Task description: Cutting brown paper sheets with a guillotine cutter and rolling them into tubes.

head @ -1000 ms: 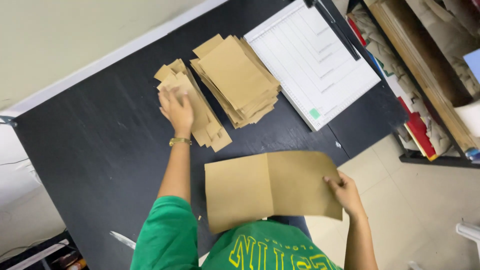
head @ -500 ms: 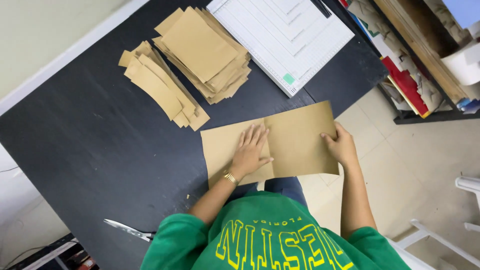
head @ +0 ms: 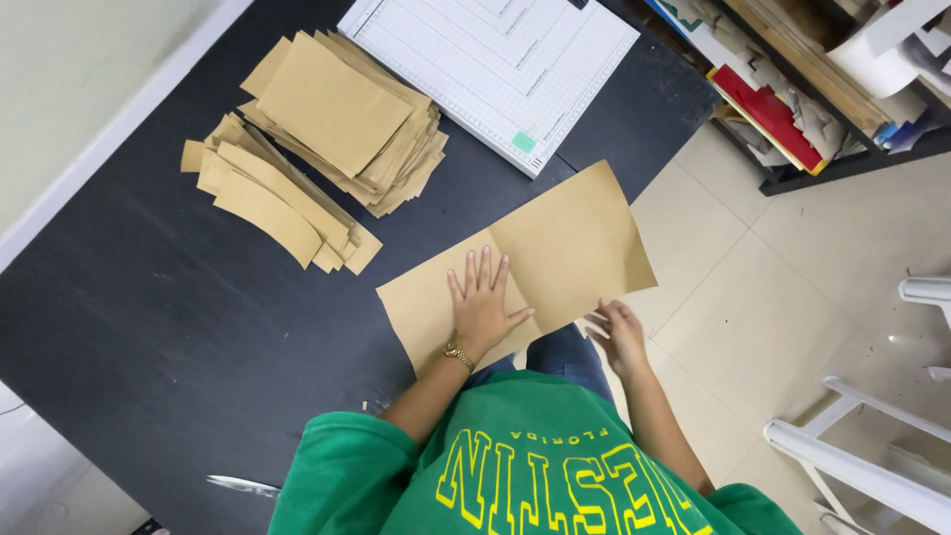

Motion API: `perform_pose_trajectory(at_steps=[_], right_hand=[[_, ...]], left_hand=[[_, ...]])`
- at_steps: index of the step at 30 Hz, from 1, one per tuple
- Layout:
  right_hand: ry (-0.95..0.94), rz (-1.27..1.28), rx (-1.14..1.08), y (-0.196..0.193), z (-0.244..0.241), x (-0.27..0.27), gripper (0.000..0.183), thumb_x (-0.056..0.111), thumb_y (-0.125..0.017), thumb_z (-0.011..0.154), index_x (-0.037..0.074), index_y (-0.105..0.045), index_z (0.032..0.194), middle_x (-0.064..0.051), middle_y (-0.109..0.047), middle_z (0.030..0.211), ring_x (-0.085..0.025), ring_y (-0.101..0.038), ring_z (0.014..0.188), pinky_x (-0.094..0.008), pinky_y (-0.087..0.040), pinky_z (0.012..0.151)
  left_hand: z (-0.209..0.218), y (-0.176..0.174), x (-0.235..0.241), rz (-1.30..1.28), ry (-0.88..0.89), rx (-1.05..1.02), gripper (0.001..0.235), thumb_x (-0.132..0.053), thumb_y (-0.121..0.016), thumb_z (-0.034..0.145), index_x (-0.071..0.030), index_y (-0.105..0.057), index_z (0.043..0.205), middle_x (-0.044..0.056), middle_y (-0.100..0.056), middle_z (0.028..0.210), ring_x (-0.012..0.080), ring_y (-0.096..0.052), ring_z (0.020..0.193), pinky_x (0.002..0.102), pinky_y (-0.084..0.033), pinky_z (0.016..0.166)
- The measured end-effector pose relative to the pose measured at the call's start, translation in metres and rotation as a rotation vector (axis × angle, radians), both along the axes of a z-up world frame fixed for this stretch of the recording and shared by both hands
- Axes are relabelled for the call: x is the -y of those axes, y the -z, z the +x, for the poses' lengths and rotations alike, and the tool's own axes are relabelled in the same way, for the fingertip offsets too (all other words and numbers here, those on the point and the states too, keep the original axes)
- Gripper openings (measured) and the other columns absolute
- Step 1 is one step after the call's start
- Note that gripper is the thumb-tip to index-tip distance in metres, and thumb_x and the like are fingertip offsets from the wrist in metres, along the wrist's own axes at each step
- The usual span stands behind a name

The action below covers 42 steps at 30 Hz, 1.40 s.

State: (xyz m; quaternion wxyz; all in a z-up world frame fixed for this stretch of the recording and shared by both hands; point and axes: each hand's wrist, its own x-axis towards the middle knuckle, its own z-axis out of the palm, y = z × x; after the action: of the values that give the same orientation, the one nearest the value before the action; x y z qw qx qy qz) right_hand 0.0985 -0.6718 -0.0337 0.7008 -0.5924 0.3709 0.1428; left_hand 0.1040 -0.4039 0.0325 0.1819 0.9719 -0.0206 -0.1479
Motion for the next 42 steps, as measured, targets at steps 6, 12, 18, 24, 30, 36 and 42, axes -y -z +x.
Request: perform_pose_trajectory(at_steps=[6, 12, 18, 24, 30, 36, 42], right_hand=[[0.008, 0.009, 0.020, -0.021, -0.002, -0.038, 0.036, 0.021, -0.079, 0.094, 0.001, -0.056, 0.113, -0.011, -0.056, 0.104, -0.027, -0.064, 0.095, -0.050, -0.061, 0.080], [0.004, -0.469, 0.490, -0.039, 0.043, 0.012, 0.037, 0.011, -0.075, 0.098, 0.004, -0.059, 0.129, -0.021, -0.062, 0.118, -0.031, -0.059, 0.112, -0.046, -0.051, 0.094], [-0.130, -0.730, 0.719, -0.095, 0.064, 0.061, 0.013, 0.005, -0.079, 0.098, 0.011, -0.079, 0.109, -0.008, -0.073, 0.090, -0.014, -0.064, 0.084, -0.031, -0.054, 0.076], [-0.366, -0.996, 0.930, -0.240, 0.031, 0.061, 0.019, 0.000, -0.083, 0.091, 0.017, -0.082, 0.100, -0.005, -0.079, 0.096, -0.025, -0.075, 0.090, -0.035, -0.057, 0.083], [-0.491, -0.999, 0.789, -0.273, -0.025, 0.081, 0.018, 0.003, -0.080, 0.085, 0.018, -0.082, 0.095, -0.004, -0.081, 0.088, -0.027, -0.076, 0.086, -0.039, -0.059, 0.082], [-0.518, -1.726, 0.972, -0.247, -0.064, 0.101, 0.032, 0.003, -0.070, 0.086, 0.015, -0.073, 0.115, -0.003, -0.072, 0.113, -0.027, -0.065, 0.113, -0.050, -0.047, 0.105], [-0.546, -1.844, 1.019, -0.217, -0.079, 0.130, 0.017, 0.011, -0.056, 0.075, 0.016, -0.066, 0.088, -0.001, -0.054, 0.079, -0.021, -0.056, 0.082, -0.060, -0.041, 0.102]], left_hand=[[-0.002, 0.002, 0.004, -0.046, -0.050, 0.021, 0.105, -0.077, -0.057, 0.084, -0.018, -0.021, 0.164, 0.017, -0.006, 0.172, 0.0417, 0.000, 0.158, 0.072, 0.005, 0.118], [-0.009, -0.005, 0.010, -0.087, -0.051, 0.013, 0.096, -0.061, -0.062, 0.090, -0.014, -0.022, 0.163, 0.019, -0.009, 0.172, 0.0411, -0.002, 0.158, 0.071, 0.003, 0.118], [0.001, -0.023, 0.025, -0.237, 0.060, 0.146, 0.090, -0.038, -0.072, 0.089, -0.013, -0.026, 0.162, 0.020, -0.014, 0.169, 0.0400, -0.009, 0.157, 0.074, -0.005, 0.118], [0.045, -0.085, 0.086, -0.134, 0.299, 1.087, 0.057, -0.034, -0.060, 0.096, -0.034, -0.046, 0.151, 0.002, -0.043, 0.154, 0.0290, -0.039, 0.147, 0.071, -0.022, 0.117], [0.049, -0.147, 0.122, -0.195, 0.616, 1.119, 0.020, -0.034, -0.049, 0.104, -0.022, -0.065, 0.107, -0.003, -0.058, 0.089, 0.0197, -0.061, 0.087, 0.051, -0.042, 0.084], [0.011, -0.182, 0.160, -0.211, 0.811, 0.781, 0.007, -0.027, -0.059, 0.096, -0.023, -0.064, 0.097, -0.007, -0.065, 0.066, 0.0139, -0.067, 0.055, 0.028, -0.051, 0.049], [-0.009, -0.210, 0.193, -0.249, 0.886, 0.623, 0.005, -0.022, -0.059, 0.092, -0.021, -0.064, 0.092, -0.002, -0.068, 0.062, 0.0232, -0.071, 0.056, 0.038, -0.055, 0.050]])
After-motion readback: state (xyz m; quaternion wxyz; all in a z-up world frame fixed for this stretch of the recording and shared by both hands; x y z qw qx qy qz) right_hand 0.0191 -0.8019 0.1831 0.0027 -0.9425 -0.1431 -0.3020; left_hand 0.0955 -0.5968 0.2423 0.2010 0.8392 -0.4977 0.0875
